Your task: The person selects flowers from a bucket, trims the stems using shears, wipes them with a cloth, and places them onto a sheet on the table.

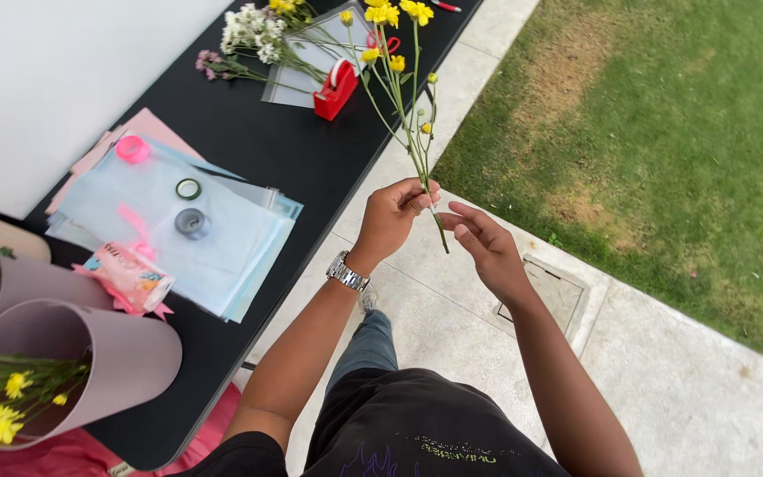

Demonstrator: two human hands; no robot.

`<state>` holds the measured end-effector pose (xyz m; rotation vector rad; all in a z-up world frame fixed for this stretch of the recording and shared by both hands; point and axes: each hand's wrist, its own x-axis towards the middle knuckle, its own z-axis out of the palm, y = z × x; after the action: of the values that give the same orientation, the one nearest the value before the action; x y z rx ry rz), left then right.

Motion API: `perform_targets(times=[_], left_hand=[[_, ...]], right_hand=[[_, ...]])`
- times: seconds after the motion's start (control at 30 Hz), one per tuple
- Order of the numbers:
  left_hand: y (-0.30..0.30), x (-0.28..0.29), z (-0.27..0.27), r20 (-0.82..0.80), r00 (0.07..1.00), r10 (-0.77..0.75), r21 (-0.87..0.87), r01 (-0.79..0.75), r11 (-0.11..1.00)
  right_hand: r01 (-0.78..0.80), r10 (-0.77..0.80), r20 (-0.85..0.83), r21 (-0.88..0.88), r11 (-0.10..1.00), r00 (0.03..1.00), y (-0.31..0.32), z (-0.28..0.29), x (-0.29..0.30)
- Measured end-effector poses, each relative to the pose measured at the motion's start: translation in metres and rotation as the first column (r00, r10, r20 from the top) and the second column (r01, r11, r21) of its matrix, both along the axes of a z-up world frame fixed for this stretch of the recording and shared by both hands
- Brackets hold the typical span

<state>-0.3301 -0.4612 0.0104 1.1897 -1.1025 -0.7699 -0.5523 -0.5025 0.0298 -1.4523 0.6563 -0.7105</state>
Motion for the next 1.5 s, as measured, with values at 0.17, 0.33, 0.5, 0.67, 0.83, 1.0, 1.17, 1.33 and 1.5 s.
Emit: perform_targets(times=[0.17,0.33,0.5,0.67,0.83,1.0,1.17,1.33,1.5], left_hand=[[-0.067,-0.031,-0.004,-0.016,0.978,-0.209,0.055,0.209,0.976],[-0.137,-0.044,-0.007,0.012,0.947,-0.322,0.083,0.320,0.944],[-0.212,-0.039,-0.009,0.012,0.920,-0.392,0.065,0.390,0.918],[-0.276,-0.011,-0.010,0.092,0.925,-0.369,0.079,0.363,0.929],[-0.318,0.027,0.004,0.106,0.942,-0.319,0.085,0.311,0.947],[-0.341,0.071,-0.016,0.037,0.978,-0.204,0.129,0.197,0.972],[-0.369,0.110,-0.053,0.053,0.998,-0.020,0.105,0.015,0.994],[-0.410,0.143,-0.051,-0.005,0.993,0.117,0.147,-0.115,0.983],[-0.466,0.184,-0.066,0.010,0.966,0.260,0.184,-0.257,0.949]], right_hand=[[0.164,-0.165,-0.049,-0.030,0.986,0.985,-0.039,-0.011,-0.032],[0.279,-0.285,-0.122,-0.071,0.958,0.951,-0.095,-0.010,-0.040],[0.321,-0.334,-0.178,-0.094,0.942,0.926,-0.167,-0.018,-0.031],[0.364,-0.360,-0.187,-0.012,0.931,0.914,-0.242,-0.036,0.004],[0.319,-0.312,-0.168,0.013,0.948,0.935,-0.303,-0.035,0.053],[0.245,-0.229,-0.174,0.076,0.966,0.958,-0.344,-0.062,0.089],[0.146,-0.122,-0.190,0.118,0.982,0.974,-0.394,-0.080,0.132],[-0.029,0.052,-0.149,0.153,0.988,0.988,-0.464,-0.097,0.180],[-0.238,0.252,-0.119,0.123,0.964,0.960,-0.556,-0.095,0.239]])
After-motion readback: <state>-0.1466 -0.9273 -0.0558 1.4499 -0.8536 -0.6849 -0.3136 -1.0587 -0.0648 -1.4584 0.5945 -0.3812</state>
